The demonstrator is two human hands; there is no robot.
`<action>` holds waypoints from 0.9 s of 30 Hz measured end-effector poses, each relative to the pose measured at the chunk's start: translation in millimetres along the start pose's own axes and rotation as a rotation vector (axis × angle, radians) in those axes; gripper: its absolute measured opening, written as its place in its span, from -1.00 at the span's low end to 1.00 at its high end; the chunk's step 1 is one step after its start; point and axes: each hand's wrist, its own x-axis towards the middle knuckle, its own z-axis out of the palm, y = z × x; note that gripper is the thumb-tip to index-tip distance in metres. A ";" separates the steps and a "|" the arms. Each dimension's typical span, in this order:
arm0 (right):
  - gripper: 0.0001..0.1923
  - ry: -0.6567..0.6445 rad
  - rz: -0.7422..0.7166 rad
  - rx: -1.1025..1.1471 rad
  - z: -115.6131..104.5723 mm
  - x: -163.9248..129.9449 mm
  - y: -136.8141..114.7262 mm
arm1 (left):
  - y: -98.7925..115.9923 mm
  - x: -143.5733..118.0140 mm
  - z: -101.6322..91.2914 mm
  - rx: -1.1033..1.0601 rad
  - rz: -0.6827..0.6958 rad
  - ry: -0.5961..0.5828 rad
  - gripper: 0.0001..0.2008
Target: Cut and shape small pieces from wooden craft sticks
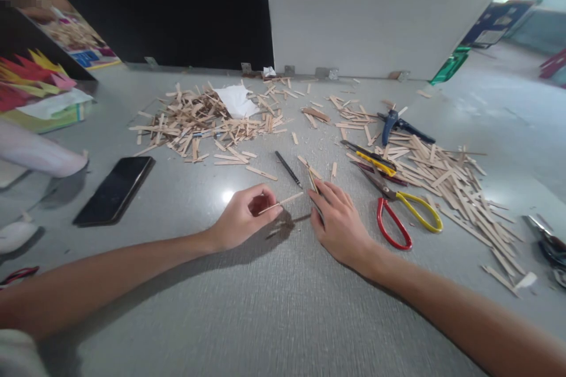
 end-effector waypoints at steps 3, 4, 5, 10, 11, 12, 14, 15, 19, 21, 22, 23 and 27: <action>-0.62 0.015 -0.010 -0.006 0.2 0.4 -0.4 | 0.6 -1.8 -1.4 -0.035 0.038 0.015 -0.77; -0.62 0.017 -0.012 -0.008 0.1 0.6 -0.8 | 0.8 -2.3 -2.0 -0.062 0.036 0.005 -0.76; -0.62 0.018 -0.012 -0.010 -0.1 0.9 -1.2 | 0.9 -2.7 -2.4 -0.090 0.029 -0.006 -0.76; -0.59 0.003 -0.013 -0.019 -1.9 1.9 -2.7 | 1.5 -1.8 -2.5 -0.145 0.004 -0.028 -0.81; -0.59 0.005 -0.014 -0.023 -2.1 2.0 -2.6 | 1.8 -1.3 -2.2 -0.139 0.000 -0.026 -0.83; -0.60 0.007 -0.014 -0.026 -2.0 2.1 -2.3 | 2.1 -0.9 -1.9 -0.125 -0.001 -0.025 -0.83; -0.60 0.012 -0.017 -0.031 -1.3 2.0 -1.6 | 2.6 -0.5 -1.2 -0.083 0.014 0.002 -0.82; -0.60 0.012 -0.019 -0.032 -0.8 1.9 -1.6 | 2.5 -0.5 -0.8 -0.066 0.027 0.020 -0.80; -0.60 -0.003 -0.027 -0.075 -2.6 2.3 -6.8 | 0.2 -1.6 0.7 -0.067 0.039 0.066 -0.75; -0.58 -0.008 -0.020 -0.174 -10.7 5.3 -11.2 | -1.8 -1.9 1.4 -0.086 0.004 0.045 -0.77; -0.58 -0.023 0.001 -0.246 -17.4 7.9 -12.5 | -2.8 -1.8 1.6 -0.093 -0.015 0.033 -0.79; -0.59 -0.061 0.036 -0.324 -26.0 11.1 -12.5 | -3.6 -1.5 1.7 -0.097 -0.028 0.023 -0.81; -0.70 -0.417 0.346 -0.568 -69.2 22.5 3.9 | -5.9 -0.2 1.4 -0.030 -0.005 0.012 -0.88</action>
